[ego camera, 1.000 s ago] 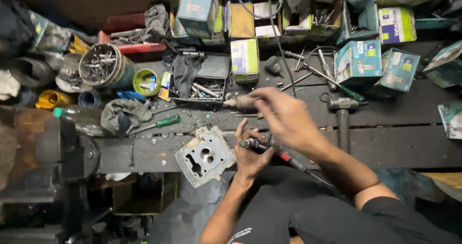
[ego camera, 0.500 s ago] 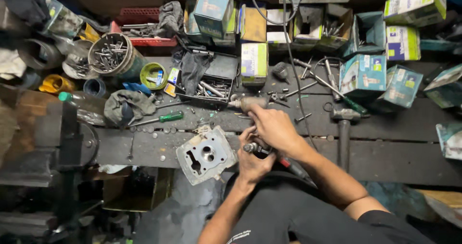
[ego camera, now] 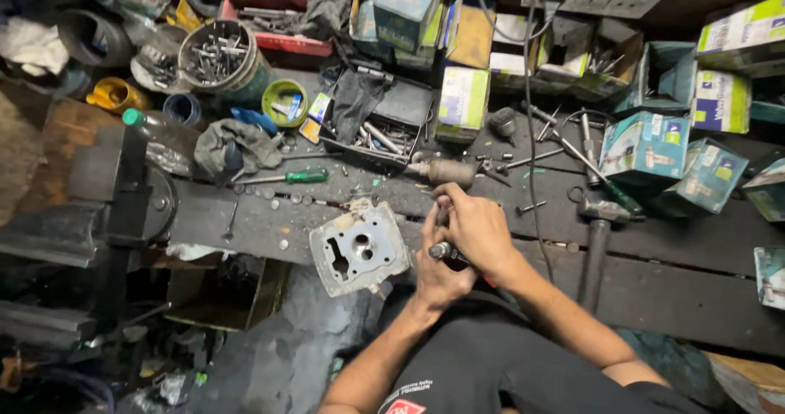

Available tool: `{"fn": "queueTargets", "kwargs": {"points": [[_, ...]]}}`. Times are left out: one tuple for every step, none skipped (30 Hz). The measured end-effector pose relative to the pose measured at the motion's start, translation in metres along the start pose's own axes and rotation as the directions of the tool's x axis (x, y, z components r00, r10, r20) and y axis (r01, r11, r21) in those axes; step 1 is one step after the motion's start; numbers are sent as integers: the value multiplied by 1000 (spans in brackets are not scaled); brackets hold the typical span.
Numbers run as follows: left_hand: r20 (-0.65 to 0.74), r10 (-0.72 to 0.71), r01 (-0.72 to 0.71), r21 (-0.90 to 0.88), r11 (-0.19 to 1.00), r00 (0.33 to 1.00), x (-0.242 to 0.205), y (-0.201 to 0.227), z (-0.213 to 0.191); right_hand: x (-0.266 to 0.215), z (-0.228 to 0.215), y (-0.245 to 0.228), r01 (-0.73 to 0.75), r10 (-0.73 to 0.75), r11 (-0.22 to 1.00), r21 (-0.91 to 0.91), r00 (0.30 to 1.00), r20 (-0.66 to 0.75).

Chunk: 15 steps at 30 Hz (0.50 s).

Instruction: The person uses a handheld rotary tool with a wire brush attachment to grind and clean a metal engine part on a cluttered workbench. The person repeatedly repositions the part and the tool to treat different areas of the metal surface.

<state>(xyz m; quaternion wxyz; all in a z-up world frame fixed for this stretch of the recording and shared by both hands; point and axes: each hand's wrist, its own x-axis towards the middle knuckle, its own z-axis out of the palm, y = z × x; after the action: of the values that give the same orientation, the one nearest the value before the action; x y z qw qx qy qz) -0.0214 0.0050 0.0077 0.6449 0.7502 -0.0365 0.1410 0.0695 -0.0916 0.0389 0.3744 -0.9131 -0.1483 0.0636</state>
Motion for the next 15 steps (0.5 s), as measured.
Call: {"fn": "queueTargets", "kwargs": {"points": [[13, -26, 26, -16, 1000, 1000, -2, 0, -2, -1, 3, 3, -12, 12, 1000, -4, 999, 47], [27, -52, 52, -32, 998, 998, -4, 1, -4, -7, -6, -1, -24, 25, 1000, -9, 995, 94], [34, -115, 117, -64, 991, 993, -3, 0, -4, -8, -21, -12, 40, -40, 999, 8, 997, 70], [44, -178, 181, -95, 979, 983, -1, -1, -4, -9, -40, -30, 104, -104, 994, 23, 994, 45], [56, -244, 249, -125, 960, 968, -2, -2, -3, -12, -62, -52, 165, -166, 986, 39, 986, 22], [40, -184, 188, -96, 978, 982, -3, -4, -2, -18, -86, -72, 185, -183, 980, 72, 983, -34], [25, -128, 130, -65, 989, 991, -5, -5, -1, -26, -109, -91, 204, -196, 973, 107, 977, -87], [12, -71, 71, -32, 997, 997, -7, -6, -1, -34, -125, -106, 279, -242, 930, 240, 955, -172], [11, -78, 79, -35, 996, 997, -6, -8, -1, -38, -134, -114, 361, -276, 861, 359, 924, -267], [11, -85, 86, -38, 996, 996, -6, -9, -1, -37, -130, -114, 437, -357, 876, 207, 873, -332], [14, -91, 91, -42, 995, 996, -6, -10, -1, -34, -117, -106, 413, -348, 902, 130, 871, -348], [29, -131, 131, -26, 991, 991, -7, -11, -1, -29, -95, -91, 337, -295, 939, 69, 892, -343], [43, -171, 171, -9, 985, 984, -8, -11, -1, -20, -65, -72, 170, -165, 985, 1, 957, -239], [55, -211, 210, 9, 978, 976, -11, -11, -1, -16, -40, -49, 28, -38, 996, -85, 992, -122], [30, -137, 137, 0, 991, 990, -9, -12, -1, -10, -19, -27, -71, 64, 984, -165, 997, -47]]}}
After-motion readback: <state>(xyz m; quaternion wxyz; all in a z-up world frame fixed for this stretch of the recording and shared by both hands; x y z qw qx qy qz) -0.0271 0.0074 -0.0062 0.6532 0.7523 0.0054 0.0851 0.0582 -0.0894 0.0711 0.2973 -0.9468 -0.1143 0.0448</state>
